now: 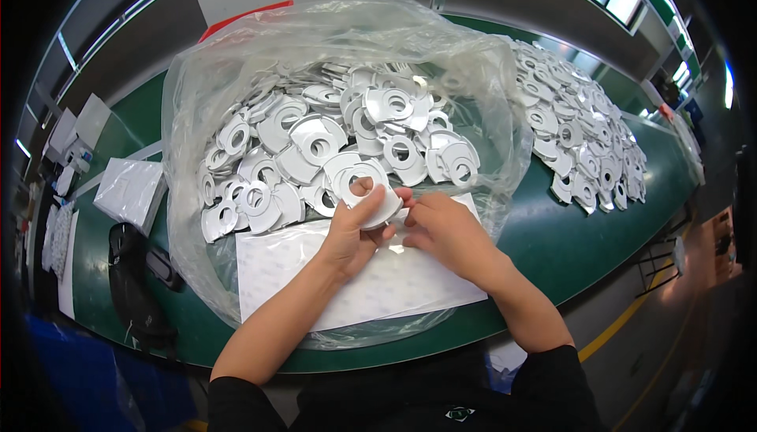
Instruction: Applying circular adhesive rings to white metal components on an assembly line.
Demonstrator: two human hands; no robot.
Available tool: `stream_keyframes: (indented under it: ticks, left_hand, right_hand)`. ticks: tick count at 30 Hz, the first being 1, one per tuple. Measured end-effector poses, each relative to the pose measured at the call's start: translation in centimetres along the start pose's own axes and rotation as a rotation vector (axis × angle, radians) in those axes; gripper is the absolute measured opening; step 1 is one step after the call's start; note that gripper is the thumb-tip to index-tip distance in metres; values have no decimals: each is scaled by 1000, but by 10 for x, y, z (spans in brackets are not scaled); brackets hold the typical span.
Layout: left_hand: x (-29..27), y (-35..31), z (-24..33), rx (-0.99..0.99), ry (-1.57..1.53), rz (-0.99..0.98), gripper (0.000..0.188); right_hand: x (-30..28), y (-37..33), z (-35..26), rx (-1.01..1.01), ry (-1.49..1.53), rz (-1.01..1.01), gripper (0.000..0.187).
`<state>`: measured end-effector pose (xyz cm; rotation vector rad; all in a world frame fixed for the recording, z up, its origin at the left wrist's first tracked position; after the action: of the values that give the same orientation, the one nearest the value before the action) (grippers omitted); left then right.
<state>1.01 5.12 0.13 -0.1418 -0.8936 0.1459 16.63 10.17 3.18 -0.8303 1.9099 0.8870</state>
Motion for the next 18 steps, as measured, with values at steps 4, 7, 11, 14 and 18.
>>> stream_keyframes:
  ticks: [4,7,11,14,18]
  left_hand:
    - [11,2,3,-80,-262,-89,62]
    - [4,4,1,-69,-256,-111,70]
    - [4,5,1,-72,-110,-25,71]
    - [6,6,0,-85,-104,-45,70]
    - [8,5,-1,-143,-52,-106,70]
  right_hand:
    - [-16,-1,-6,-104,-146,33,22]
    - [-25,0,-8,-103,-93,59,21]
    - [-44,-3,-15,-170,336,4,23]
    - [-44,-6,-9,-71,921,177,22]
    - [-33,3,5,275,1074,412,21]
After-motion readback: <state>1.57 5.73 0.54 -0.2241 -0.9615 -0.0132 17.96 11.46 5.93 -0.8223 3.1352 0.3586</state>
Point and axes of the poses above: each hand's wrist, its own y-axis towards the middle knuckle, its own x-axis out of the palm, z = x × y, the point moved 2 cm from there along y, towards the middle knuckle, and after that the axes turned 7 degrees about -y, right-handed, at the moved point
